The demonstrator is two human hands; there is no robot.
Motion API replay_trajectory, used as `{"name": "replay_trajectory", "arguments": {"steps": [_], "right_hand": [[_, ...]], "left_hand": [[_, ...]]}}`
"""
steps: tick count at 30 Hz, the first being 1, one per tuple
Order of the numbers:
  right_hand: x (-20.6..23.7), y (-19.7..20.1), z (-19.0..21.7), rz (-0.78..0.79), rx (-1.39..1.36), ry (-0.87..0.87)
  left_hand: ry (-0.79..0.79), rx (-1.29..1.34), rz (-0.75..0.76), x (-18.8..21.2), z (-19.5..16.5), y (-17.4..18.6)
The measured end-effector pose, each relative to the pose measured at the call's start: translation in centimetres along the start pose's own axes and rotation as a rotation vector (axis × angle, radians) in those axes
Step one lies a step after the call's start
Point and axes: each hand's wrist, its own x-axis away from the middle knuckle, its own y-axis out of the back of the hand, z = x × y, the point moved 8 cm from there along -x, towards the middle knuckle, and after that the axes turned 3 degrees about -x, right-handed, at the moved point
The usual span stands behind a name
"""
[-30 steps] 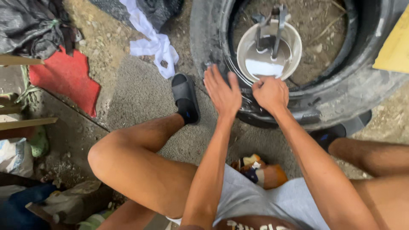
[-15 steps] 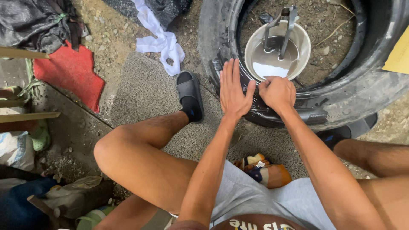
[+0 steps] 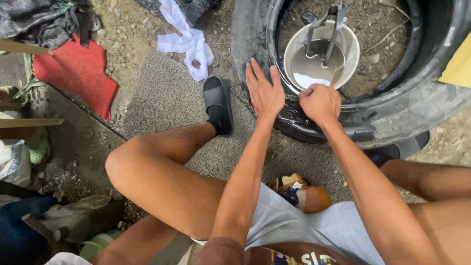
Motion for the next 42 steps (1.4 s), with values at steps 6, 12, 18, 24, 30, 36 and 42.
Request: {"name": "replay_trajectory", "arguments": {"steps": [6, 12, 18, 24, 30, 36, 42], "right_hand": [[-0.1, -0.1, 0.0, 0.008, -0.023, 0.024], [0.2, 0.3, -0.2, -0.057, -0.011, 0.018], [-0.3, 0.1, 0.0, -0.025, -0.045, 0.000], [0.3, -0.1, 0.6, -0.146, -0.006, 0.071], [0.2, 0.0, 0.8, -0.089, -0.049, 0.059], [0.1, 0.0, 1.0, -0.092, -0.005, 0.081], [0.2, 0.1, 1.7, -0.097, -0.021, 0.158]], "left_hand": [[-0.470, -0.233, -0.022, 3.5, -3.0, 0.7], [-0.252, -0.120, -0.087, 1.7, -0.9, 1.1], [-0.543, -0.302, 0.029, 3.8, -2.4, -0.3], [-0.390, -0.123, 0.040, -1.8, -0.2, -2.6], [-0.277, -0.132, -0.092, -1.5, -0.2, -2.2], [-0.680, -0.276, 0.089, -0.8, -1.7, -3.0], [-0.296, 0.119, 0.143, -4.1, 0.0, -3.4]]}}
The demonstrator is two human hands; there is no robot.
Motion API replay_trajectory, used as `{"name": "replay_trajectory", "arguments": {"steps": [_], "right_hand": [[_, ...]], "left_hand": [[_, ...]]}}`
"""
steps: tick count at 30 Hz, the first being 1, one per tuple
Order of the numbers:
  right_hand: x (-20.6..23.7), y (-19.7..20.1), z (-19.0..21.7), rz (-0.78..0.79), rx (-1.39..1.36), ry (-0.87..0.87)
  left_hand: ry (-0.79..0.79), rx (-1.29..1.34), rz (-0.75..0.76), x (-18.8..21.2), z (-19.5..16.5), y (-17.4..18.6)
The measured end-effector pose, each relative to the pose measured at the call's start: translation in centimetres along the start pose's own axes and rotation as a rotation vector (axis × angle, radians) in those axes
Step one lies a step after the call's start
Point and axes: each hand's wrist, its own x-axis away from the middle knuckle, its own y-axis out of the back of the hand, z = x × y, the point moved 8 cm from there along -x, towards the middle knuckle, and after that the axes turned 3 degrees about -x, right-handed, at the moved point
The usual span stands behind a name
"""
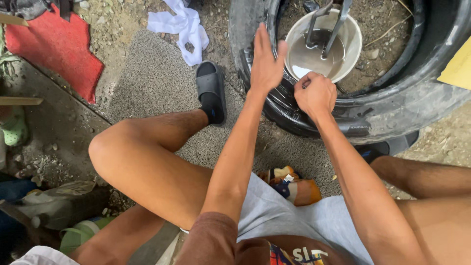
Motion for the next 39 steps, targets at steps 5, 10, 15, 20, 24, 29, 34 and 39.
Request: {"name": "replay_trajectory", "arguments": {"steps": [5, 10, 15, 20, 24, 29, 34, 39], "right_hand": [[-0.1, 0.2, 0.3, 0.015, -0.005, -0.042], [0.4, -0.1, -0.2, 0.053, -0.014, -0.085], [0.2, 0.3, -0.1, 0.012, -0.021, -0.051], [0.2, 0.1, -0.5, -0.002, -0.068, -0.071], [0.1, -0.2, -1.7, -0.025, -0.088, -0.097], [-0.7, -0.7, -2.5, 0.031, -0.149, -0.124], [-1.0, 0.9, -1.7, 0.095, -0.300, -0.046], [-0.6, 4.0, 1.0, 0.040, -0.396, -0.025]], "left_hand": [[-0.483, -0.475, 0.116, 2.3, -3.8, -1.1], [-0.245, -0.110, 0.015, 1.2, -1.7, 0.5], [-0.348, -0.379, 0.048, 3.0, -2.4, -0.6], [-0.143, 0.096, 0.067, 4.6, 1.7, 0.9], [0.073, 0.532, -0.051, 5.4, 5.0, 1.8], [0.052, 1.091, -0.007, 4.7, 3.3, 4.8], [0.105, 1.749, 0.244, 4.8, -1.2, 6.0], [0.119, 1.777, 0.340, 5.0, -3.3, 5.5]]}}
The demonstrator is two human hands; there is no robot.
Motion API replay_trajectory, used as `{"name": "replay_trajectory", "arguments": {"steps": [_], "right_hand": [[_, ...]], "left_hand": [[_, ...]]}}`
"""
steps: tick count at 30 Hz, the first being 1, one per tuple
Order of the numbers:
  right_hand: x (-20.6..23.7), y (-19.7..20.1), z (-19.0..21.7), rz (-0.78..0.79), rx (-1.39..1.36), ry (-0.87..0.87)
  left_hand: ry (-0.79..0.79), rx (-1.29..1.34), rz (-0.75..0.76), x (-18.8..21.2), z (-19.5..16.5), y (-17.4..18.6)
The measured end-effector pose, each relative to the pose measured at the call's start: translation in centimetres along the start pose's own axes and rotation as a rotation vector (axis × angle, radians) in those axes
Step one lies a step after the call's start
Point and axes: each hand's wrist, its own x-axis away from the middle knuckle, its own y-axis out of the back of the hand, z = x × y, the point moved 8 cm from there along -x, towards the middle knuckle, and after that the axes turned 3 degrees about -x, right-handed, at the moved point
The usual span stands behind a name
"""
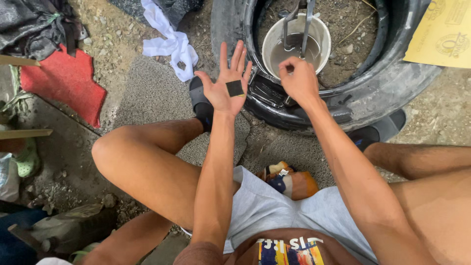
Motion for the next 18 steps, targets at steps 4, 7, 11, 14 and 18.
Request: {"name": "replay_trajectory", "arguments": {"steps": [4, 7, 11, 14, 18], "right_hand": [[1.5, -1.5, 5.8, 0.113, -0.193, 0.223], [3.4, -3.2, 9.0, 0.208, -0.205, 0.312], [4.5, -4.2, 11.3, 0.216, -0.107, 0.415], [4.1, -5.0, 10.5, 0.243, -0.077, 0.376], [2.4, -6.0, 8.5, 0.294, -0.036, 0.341]], "left_hand": [[0.045, 0.026, -0.033, -0.4, 1.3, 0.2], [0.061, -0.005, -0.073, -0.5, 2.0, 0.5], [0.030, -0.087, -0.123, -0.4, 1.6, 1.1], [0.018, -0.073, -0.122, -0.5, 1.4, 1.3], [0.001, -0.114, -0.069, -1.3, 1.3, 0.9]]}}
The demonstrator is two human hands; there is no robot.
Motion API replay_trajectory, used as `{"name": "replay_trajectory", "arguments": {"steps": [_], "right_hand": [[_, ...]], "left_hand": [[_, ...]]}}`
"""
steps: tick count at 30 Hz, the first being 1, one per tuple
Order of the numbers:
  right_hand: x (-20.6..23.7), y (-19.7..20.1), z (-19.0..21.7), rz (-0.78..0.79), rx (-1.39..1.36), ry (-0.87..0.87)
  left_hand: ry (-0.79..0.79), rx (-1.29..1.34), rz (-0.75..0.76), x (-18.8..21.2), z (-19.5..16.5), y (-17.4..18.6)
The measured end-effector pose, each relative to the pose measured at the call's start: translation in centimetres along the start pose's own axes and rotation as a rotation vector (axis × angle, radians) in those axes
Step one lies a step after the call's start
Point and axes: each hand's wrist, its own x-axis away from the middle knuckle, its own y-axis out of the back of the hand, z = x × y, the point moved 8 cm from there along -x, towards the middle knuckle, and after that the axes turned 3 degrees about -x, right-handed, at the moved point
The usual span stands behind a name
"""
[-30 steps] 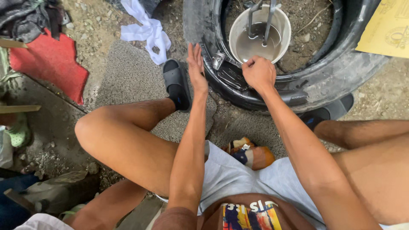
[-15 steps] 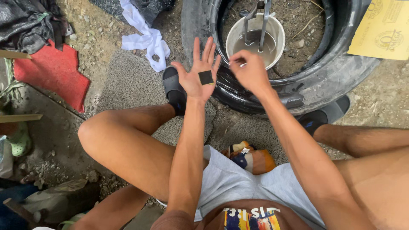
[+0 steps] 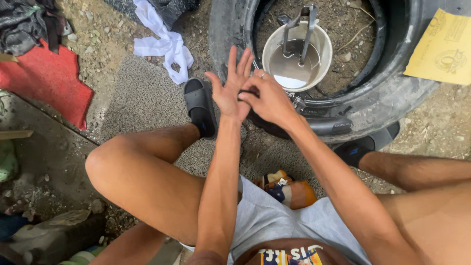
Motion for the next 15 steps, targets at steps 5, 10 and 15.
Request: {"name": "replay_trajectory", "arguments": {"steps": [5, 10, 15], "right_hand": [[-3.6, 4.2, -5.8, -0.201, -0.438, -0.164], [-5.5, 6.0, -13.7, 0.041, 0.355, -0.411], [-6.6, 0.9, -21.6, 0.543, 0.787, -0.456]], "left_hand": [[0.017, 0.133, -0.006, -1.0, -0.4, 0.1], [0.002, 0.274, -0.011, -2.2, -0.3, 0.2], [0.046, 0.121, -0.111, -3.4, 0.0, 0.7]]}}
